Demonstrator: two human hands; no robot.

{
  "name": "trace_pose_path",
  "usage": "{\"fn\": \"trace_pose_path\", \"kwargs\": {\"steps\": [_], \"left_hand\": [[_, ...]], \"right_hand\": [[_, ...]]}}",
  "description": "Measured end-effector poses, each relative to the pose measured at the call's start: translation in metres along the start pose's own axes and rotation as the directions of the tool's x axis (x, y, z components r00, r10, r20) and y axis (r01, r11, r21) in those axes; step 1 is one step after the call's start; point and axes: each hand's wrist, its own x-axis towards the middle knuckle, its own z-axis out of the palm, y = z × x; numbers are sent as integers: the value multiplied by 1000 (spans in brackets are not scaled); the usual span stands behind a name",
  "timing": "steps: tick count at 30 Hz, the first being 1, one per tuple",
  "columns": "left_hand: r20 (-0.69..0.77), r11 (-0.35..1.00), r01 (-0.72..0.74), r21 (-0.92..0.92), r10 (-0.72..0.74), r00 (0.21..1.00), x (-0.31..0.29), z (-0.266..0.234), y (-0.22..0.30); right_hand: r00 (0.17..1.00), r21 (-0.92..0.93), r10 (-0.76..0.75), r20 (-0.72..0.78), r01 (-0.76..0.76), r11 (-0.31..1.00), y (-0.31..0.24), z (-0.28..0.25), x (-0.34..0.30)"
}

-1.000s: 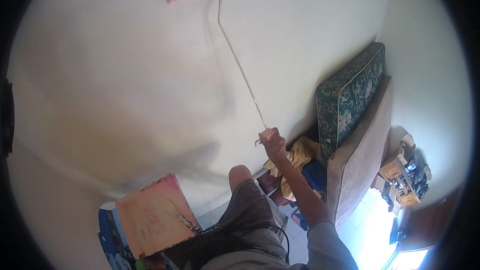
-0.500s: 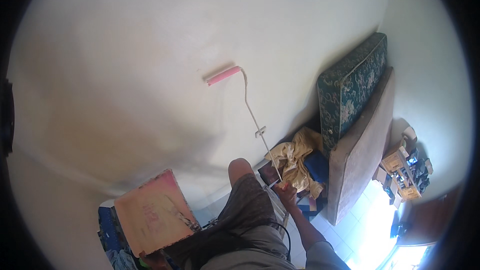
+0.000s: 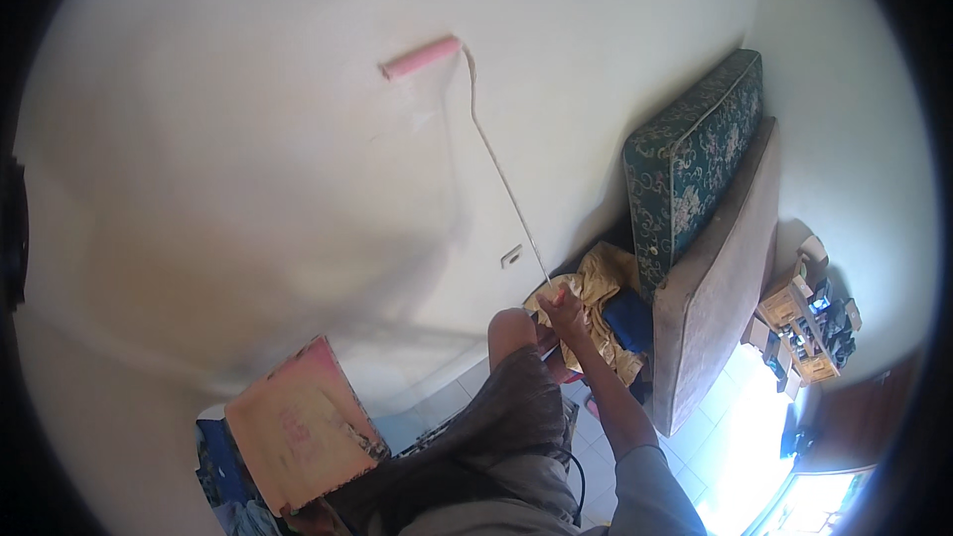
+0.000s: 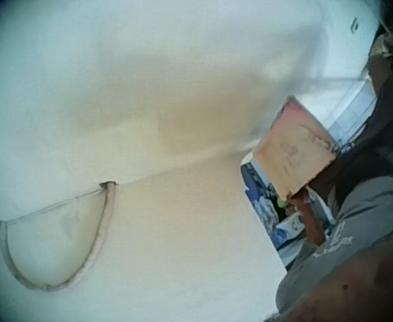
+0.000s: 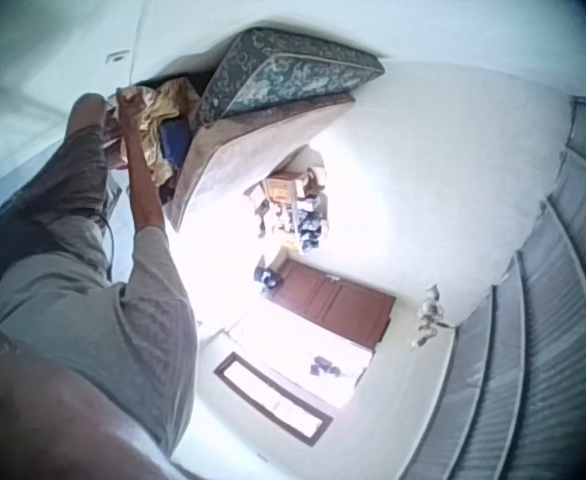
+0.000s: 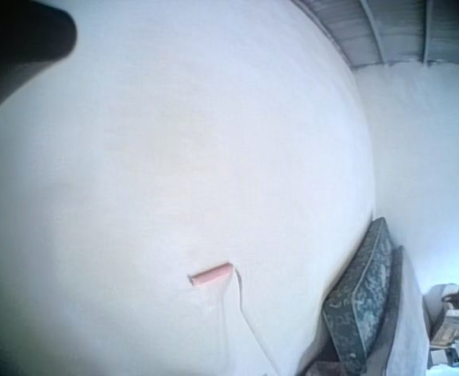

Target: The person paints the upper section of a wall using a roller. They repeatedly dip the roller into a paint tray and apply pink paint to the surface, working around a pipe and corners.

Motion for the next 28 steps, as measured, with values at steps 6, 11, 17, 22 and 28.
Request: {"fn": "trace_pose_path", "kwargs": {"steps": [6, 11, 17, 22, 28], "left_hand": [[-21, 997, 76, 6, -76, 997, 0, 8, -4], [-125, 988, 63, 140, -45, 991, 17, -55, 31], [88, 977, 210, 37, -212, 973, 7, -20, 18], [-48, 989, 121, 83, -117, 992, 9, 13, -10], [-69, 988, 103, 111, -96, 993, -16, 7, 10]], "right_hand": [[985, 117, 24, 173, -45, 992, 71, 20, -21], [988, 14, 94, 121, -96, 995, 6, 38, 25], [999, -2, 32, 30, -32, 1000, 64, 81, 14], [978, -67, -202, -49, 198, 978, 168, 85, -17], [994, 86, -107, 7, 106, 991, 10, 61, 66]]}}
